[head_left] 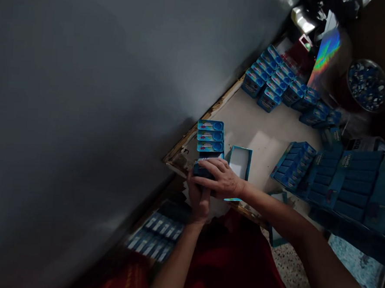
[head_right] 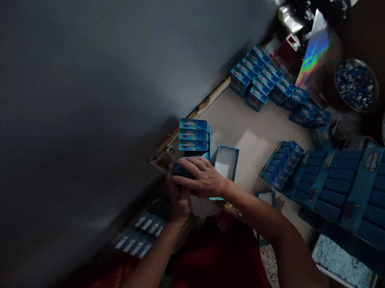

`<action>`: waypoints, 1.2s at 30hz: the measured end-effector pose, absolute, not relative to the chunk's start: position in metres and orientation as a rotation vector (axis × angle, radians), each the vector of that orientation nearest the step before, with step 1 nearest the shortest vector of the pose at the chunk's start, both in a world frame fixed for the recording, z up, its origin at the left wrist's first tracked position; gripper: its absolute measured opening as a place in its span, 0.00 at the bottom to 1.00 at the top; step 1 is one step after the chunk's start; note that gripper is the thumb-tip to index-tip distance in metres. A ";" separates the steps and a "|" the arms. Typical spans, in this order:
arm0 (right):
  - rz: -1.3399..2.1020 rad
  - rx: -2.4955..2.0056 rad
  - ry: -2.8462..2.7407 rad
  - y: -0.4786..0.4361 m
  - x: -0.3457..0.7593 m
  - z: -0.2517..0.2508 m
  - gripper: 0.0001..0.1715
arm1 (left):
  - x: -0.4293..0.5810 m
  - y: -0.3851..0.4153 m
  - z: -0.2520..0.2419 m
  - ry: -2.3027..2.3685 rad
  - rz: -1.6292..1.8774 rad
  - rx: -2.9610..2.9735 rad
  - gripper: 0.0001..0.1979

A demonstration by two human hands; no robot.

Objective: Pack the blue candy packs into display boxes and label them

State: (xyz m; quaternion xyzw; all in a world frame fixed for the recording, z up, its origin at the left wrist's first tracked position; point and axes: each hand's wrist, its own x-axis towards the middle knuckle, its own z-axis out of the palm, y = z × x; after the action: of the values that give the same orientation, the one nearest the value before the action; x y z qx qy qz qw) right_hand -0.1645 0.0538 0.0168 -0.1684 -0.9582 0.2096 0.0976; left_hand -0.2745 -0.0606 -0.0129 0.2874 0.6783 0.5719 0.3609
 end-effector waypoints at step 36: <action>0.016 -1.727 -2.605 0.336 -0.066 0.044 0.55 | -0.313 -0.033 0.011 2.202 1.207 1.410 0.33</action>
State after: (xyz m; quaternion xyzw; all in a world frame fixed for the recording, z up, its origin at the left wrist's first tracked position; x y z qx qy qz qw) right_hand -0.0658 0.3363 0.0443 -0.5525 -0.8335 0.0050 0.0082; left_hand -0.3133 -0.0327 0.0110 0.4855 0.7580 0.4154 0.1307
